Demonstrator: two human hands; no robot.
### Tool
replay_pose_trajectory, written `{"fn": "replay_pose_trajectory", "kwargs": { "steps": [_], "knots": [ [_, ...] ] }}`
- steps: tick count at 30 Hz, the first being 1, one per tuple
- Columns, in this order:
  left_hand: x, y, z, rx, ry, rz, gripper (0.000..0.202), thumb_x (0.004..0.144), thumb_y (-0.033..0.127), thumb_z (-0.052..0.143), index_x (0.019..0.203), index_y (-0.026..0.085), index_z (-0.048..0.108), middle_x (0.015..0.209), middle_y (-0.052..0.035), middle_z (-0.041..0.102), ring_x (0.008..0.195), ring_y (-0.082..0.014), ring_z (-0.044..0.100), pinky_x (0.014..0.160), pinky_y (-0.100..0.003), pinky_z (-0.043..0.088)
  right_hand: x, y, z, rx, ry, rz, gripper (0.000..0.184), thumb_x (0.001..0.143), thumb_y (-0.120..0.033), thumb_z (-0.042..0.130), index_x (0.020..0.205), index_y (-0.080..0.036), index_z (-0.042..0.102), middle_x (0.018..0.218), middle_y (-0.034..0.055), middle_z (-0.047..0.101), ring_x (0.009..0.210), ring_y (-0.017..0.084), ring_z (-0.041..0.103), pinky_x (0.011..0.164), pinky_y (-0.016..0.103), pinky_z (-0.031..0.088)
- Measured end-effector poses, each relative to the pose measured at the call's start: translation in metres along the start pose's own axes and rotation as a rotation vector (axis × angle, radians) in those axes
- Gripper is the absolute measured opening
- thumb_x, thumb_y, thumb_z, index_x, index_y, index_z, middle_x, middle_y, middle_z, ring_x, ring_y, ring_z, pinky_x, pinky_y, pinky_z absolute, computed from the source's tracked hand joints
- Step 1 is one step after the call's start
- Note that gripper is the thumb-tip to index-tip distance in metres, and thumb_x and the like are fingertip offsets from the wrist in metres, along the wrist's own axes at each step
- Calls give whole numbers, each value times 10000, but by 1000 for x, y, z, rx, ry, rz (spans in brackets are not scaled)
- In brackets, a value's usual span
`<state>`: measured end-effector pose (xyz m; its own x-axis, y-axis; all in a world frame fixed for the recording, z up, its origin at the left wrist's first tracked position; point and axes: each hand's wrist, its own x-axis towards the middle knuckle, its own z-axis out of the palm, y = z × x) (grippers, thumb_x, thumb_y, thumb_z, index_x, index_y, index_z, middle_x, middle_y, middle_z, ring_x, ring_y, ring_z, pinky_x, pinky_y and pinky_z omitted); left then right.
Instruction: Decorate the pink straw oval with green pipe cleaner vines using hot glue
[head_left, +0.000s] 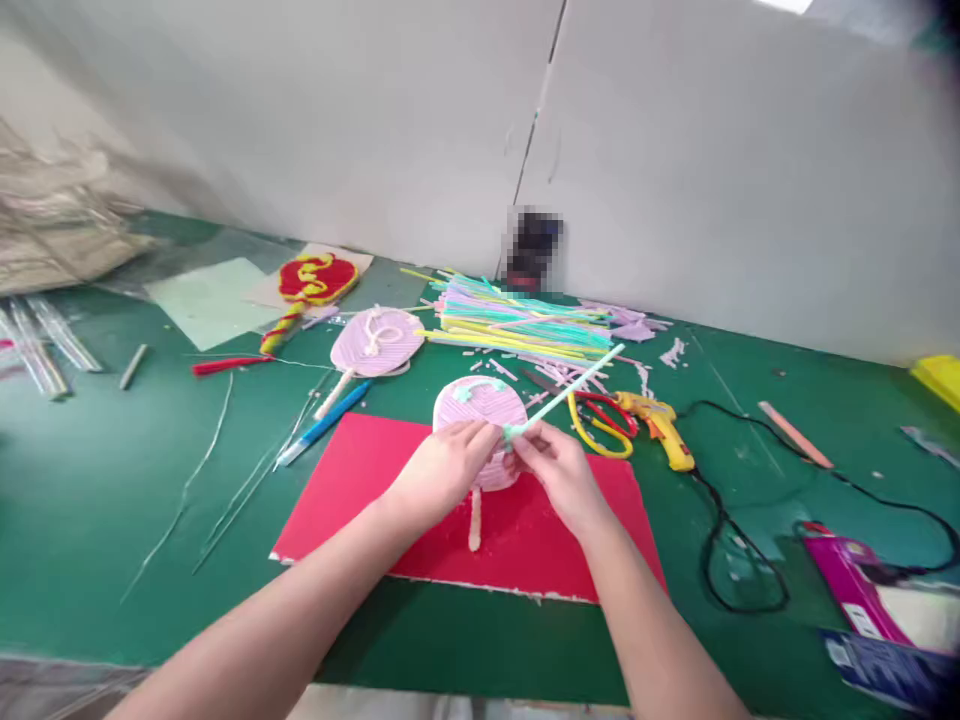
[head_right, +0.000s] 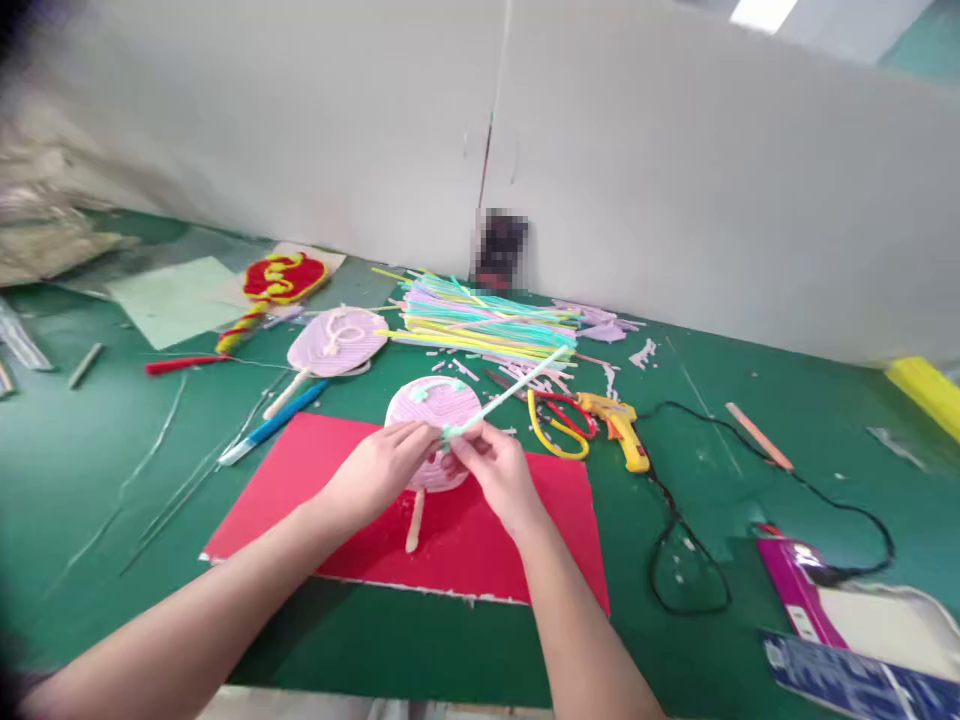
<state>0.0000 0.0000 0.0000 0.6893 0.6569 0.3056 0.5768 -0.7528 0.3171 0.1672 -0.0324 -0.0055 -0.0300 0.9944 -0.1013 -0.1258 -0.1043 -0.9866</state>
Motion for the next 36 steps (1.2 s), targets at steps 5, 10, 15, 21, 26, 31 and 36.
{"fn": "replay_pose_trajectory", "kwargs": {
  "steps": [5,10,15,21,26,31,36],
  "knots": [
    [-3,-3,3,0,1,28,162,959,203,382,841,169,487,765,-6,563,704,-158,538,647,-253,411,1,4,-4,4,-13,15,269,748,-432,691,709,-181,601,586,-20,630,541,106,600,560,233,504],
    [-2,-3,1,-8,25,33,189,968,213,362,833,169,487,758,-6,560,680,-147,526,640,-248,407,0,2,-5,43,-54,56,243,755,-421,686,775,-186,628,651,-13,645,600,114,609,627,256,510],
    [-2,-4,3,-9,30,7,209,975,226,339,838,171,487,769,-11,562,702,-148,538,644,-248,411,-2,-5,-6,20,-96,79,226,725,-366,722,839,-190,637,734,-3,658,691,132,629,699,279,513],
    [-1,-3,1,-9,20,21,219,978,228,327,839,170,487,773,-12,557,704,-151,534,649,-253,419,-1,-4,-7,8,-97,68,220,741,-381,707,812,-186,634,701,-1,650,670,130,622,672,278,514],
    [0,1,-6,-29,-42,9,212,970,205,336,832,164,491,782,-18,559,686,-146,519,643,-249,424,-1,-4,-8,-34,-88,74,248,738,-416,702,789,-184,630,681,3,653,651,136,623,668,292,519],
    [1,0,-9,-18,-82,31,202,963,171,337,831,154,489,789,-31,559,694,-153,518,649,-255,431,-1,-4,-10,-64,-95,66,256,738,-421,698,804,-181,637,685,5,654,659,139,629,656,284,523],
    [1,-3,-9,9,-104,64,205,962,151,326,830,157,483,786,-25,556,668,-144,511,633,-247,425,0,-3,-11,-87,-106,80,252,745,-415,692,809,-178,637,686,3,654,650,137,625,673,295,519]
  ]
}}
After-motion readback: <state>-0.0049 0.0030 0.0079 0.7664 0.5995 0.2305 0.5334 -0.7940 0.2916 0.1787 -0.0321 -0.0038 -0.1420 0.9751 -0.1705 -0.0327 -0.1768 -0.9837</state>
